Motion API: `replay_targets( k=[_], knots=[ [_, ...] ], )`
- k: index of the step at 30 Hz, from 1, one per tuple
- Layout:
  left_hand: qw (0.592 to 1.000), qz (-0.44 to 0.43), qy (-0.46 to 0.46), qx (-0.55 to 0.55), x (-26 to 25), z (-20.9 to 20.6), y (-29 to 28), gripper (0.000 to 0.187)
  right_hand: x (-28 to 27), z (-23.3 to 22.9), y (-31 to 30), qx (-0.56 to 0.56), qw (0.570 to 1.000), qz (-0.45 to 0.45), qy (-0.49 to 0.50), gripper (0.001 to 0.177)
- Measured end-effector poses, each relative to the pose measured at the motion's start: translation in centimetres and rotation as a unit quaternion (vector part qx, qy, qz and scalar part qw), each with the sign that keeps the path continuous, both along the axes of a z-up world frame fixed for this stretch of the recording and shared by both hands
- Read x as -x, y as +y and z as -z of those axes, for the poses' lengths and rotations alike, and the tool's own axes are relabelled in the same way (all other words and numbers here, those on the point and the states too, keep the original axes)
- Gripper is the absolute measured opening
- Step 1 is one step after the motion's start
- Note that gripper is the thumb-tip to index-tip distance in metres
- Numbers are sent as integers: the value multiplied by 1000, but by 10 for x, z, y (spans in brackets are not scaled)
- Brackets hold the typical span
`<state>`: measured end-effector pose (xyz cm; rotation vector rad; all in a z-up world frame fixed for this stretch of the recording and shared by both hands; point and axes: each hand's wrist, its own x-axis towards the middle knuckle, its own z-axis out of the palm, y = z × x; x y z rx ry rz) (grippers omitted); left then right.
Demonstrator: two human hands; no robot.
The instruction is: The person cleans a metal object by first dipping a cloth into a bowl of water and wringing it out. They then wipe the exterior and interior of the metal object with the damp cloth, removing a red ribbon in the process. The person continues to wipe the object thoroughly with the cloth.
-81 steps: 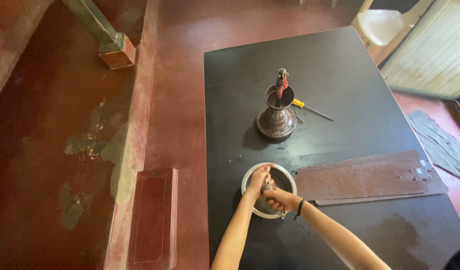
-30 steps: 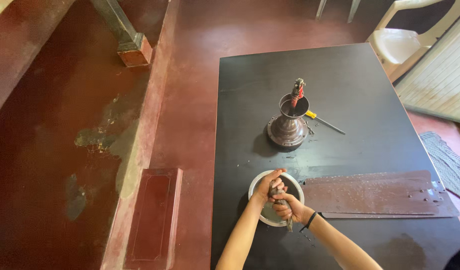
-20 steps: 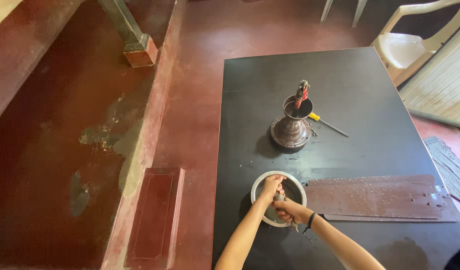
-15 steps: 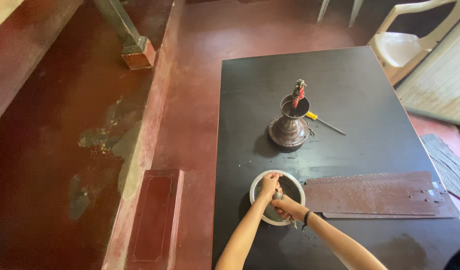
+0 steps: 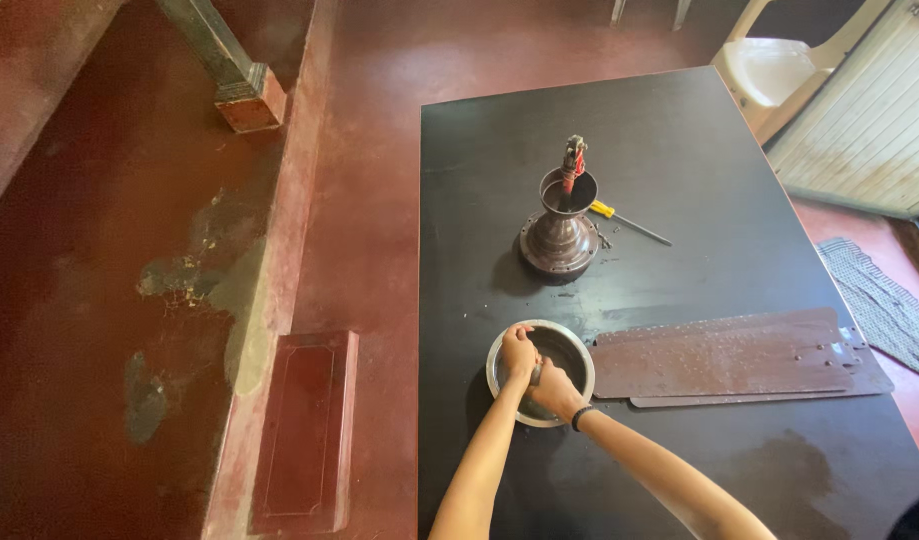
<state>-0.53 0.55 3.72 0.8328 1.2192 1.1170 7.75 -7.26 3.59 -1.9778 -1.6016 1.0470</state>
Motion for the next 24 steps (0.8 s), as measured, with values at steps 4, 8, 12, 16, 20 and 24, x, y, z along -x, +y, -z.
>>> replay_targets(
  k=[4, 8, 12, 16, 20, 24],
  knots=[
    [999, -10, 32, 12, 1, 0, 3, 25, 2, -5, 1, -4, 997, -19, -78, 66],
    [999, -23, 9, -27, 2, 2, 7, 24, -8, -20, 2, -28, 991, -35, -125, 58],
    [987, -56, -149, 15, 9, 3, 9, 21, -34, -13, 3, -154, 985, -46, -60, 60],
    [971, -78, -226, 1, 20, 4, 9, 19, -57, -4, 6, -21, 981, -7, 194, 56],
    [974, -45, -221, -13, 23, 4, 6, 18, -53, 3, 3, 107, 857, 181, 470, 42],
    [977, 10, -212, 7, 21, -2, -9, 22, -35, -17, 13, 210, 692, 319, 612, 43]
  ],
)
